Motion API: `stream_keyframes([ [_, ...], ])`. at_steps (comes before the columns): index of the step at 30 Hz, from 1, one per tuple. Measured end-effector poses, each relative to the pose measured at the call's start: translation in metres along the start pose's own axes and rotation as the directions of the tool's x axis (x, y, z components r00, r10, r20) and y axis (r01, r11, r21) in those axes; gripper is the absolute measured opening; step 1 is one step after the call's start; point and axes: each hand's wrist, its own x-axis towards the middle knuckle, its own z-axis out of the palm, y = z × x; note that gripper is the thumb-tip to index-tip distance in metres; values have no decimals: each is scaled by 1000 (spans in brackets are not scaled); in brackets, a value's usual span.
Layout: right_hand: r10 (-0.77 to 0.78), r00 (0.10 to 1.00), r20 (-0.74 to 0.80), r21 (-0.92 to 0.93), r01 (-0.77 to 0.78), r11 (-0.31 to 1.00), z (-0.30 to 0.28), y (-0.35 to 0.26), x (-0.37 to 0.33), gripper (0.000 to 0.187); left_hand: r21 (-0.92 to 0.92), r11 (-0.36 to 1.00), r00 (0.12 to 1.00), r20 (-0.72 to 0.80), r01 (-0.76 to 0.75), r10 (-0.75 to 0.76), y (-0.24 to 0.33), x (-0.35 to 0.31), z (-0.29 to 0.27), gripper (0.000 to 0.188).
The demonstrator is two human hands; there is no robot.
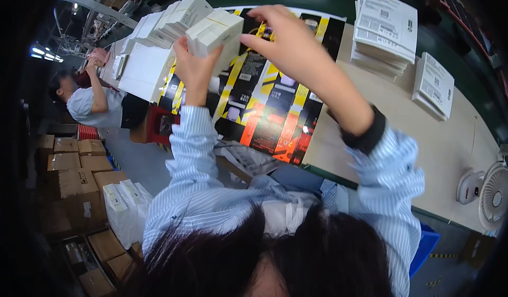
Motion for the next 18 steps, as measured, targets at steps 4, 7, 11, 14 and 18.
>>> stream_keyframes([
  [4,221,974,46,10,-222,975,72,34,12,37,-112,941,947,-80,-320,313,4,-57,-12,78],
  [7,278,960,-35,-14,-279,960,88,25,-2,29,-40,947,946,-76,-320,316,3,-74,-18,76],
  [11,87,983,-160,-179,-115,977,93,20,-9,15,-27,936,935,-57,-351,349,1,-74,-19,73],
  [14,198,964,-177,-108,-219,970,90,16,-17,17,-49,927,928,-51,-371,369,4,-73,-18,72],
  [18,222,957,-188,-16,-229,973,87,21,-24,16,-78,906,909,-45,-417,414,8,-74,-19,69],
])
